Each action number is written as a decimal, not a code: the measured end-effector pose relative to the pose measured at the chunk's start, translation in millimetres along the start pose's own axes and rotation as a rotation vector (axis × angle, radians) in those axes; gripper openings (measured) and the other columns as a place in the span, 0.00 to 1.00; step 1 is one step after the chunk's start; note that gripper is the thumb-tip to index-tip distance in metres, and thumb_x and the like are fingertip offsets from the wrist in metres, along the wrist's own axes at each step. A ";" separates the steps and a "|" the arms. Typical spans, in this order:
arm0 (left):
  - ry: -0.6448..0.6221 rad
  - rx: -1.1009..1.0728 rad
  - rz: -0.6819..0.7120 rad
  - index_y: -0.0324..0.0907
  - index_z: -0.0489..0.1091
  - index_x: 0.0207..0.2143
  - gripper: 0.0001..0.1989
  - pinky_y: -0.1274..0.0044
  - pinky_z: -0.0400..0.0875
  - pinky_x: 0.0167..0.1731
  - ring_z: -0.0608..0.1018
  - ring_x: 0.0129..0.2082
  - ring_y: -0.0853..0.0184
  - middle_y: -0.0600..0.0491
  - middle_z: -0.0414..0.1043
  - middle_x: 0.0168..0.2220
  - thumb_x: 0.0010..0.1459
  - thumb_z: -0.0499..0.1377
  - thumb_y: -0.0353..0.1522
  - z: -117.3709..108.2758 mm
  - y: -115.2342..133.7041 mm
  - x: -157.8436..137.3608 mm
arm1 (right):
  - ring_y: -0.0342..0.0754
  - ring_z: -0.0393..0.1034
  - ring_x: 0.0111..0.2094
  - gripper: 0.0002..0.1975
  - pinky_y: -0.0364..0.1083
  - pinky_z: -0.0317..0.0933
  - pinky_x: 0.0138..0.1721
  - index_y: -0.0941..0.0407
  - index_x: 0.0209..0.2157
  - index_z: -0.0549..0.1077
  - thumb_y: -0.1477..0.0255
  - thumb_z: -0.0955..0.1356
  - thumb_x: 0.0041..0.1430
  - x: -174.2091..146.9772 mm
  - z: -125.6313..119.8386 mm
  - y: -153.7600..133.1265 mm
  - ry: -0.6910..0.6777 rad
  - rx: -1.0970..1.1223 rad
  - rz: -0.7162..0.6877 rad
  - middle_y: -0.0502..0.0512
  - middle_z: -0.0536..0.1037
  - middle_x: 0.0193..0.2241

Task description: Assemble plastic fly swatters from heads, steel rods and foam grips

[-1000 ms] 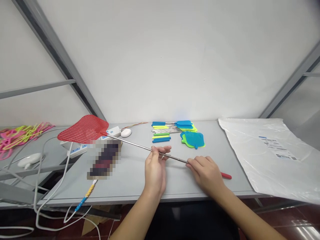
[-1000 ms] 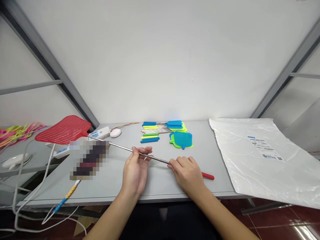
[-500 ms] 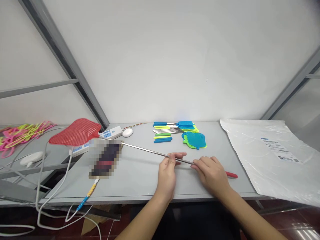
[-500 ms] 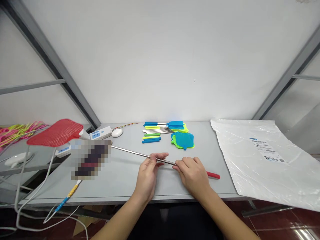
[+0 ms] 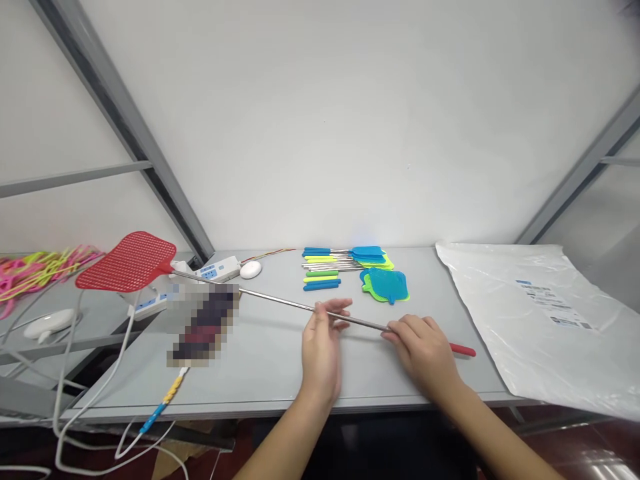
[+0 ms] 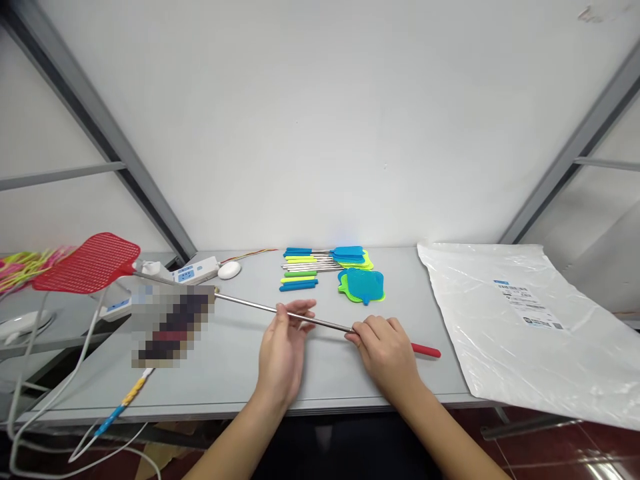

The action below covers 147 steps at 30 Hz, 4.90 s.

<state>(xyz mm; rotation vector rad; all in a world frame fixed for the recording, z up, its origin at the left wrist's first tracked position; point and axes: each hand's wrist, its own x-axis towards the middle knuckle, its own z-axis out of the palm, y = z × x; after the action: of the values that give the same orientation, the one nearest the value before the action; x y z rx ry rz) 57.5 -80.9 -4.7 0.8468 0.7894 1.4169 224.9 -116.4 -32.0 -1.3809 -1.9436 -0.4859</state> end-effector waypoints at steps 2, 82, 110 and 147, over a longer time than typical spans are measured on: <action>-0.120 0.111 -0.058 0.40 0.73 0.40 0.19 0.72 0.67 0.40 0.73 0.44 0.62 0.43 0.73 0.46 0.61 0.52 0.44 0.7 -8.1 -6.8 | 0.44 0.60 0.28 0.08 0.45 0.49 0.33 0.56 0.33 0.71 0.72 0.63 0.64 -0.4 -0.7 0.8 -0.001 0.000 -0.006 0.52 0.71 0.26; 0.122 -0.302 0.259 0.40 0.69 0.32 0.16 0.58 0.68 0.45 0.78 0.34 0.63 0.50 0.76 0.32 0.64 0.49 0.41 -72.0 84.3 52.8 | 0.48 0.68 0.38 0.07 0.51 0.52 0.47 0.53 0.37 0.72 0.68 0.64 0.63 -9.7 -2.8 55.9 0.151 0.105 0.280 0.51 0.76 0.33; -0.106 -0.006 0.136 0.39 0.68 0.37 0.16 0.66 0.70 0.45 0.78 0.43 0.60 0.43 0.74 0.47 0.59 0.55 0.44 -25.6 40.7 11.5 | 0.48 0.67 0.34 0.07 0.50 0.57 0.39 0.53 0.38 0.76 0.72 0.65 0.62 -7.5 -6.7 53.7 0.208 0.193 0.155 0.53 0.75 0.29; 0.113 -0.073 0.276 0.41 0.71 0.37 0.19 0.70 0.69 0.41 0.78 0.36 0.66 0.47 0.76 0.43 0.59 0.54 0.47 -36.7 59.8 28.5 | 0.48 0.69 0.36 0.09 0.48 0.53 0.38 0.52 0.37 0.76 0.65 0.65 0.62 -9.3 -8.7 48.7 0.109 0.151 0.239 0.53 0.77 0.31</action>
<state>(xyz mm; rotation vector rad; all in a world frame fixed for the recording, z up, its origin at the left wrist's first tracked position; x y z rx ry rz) -3.8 -52.7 29.8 0.8479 0.7204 1.7400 274.6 -110.6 -37.0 -1.4351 -1.6662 -0.2885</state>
